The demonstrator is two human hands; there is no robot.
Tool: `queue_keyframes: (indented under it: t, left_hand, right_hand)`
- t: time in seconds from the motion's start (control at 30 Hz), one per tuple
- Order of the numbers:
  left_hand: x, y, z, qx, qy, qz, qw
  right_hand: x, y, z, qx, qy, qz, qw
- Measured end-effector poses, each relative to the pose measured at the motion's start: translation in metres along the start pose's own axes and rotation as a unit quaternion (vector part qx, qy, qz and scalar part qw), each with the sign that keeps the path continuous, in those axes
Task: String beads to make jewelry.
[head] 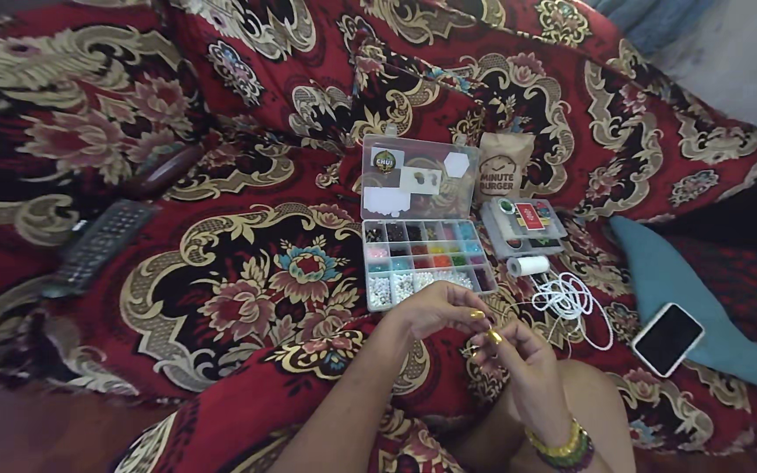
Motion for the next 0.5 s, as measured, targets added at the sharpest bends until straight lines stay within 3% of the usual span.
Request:
queue_keyframes:
  t: [0.5]
  left_hand:
    - [-0.0004, -0.0013, 0.0027, 0.001, 0.012, 0.011, 1.0]
  right_hand:
    - [-0.0009, -0.001, -0.0008, 0.011, 0.009, -0.006, 1.0]
Point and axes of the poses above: each hand's wrist, its own y-axis away from the middle knuckle, its own x-axis out of the palm, z = x × y, the point moved 3 cm from there along -y, towards the middle knuckle, and after that the axes turned 4 degrees about x, right-handed, at the moved point
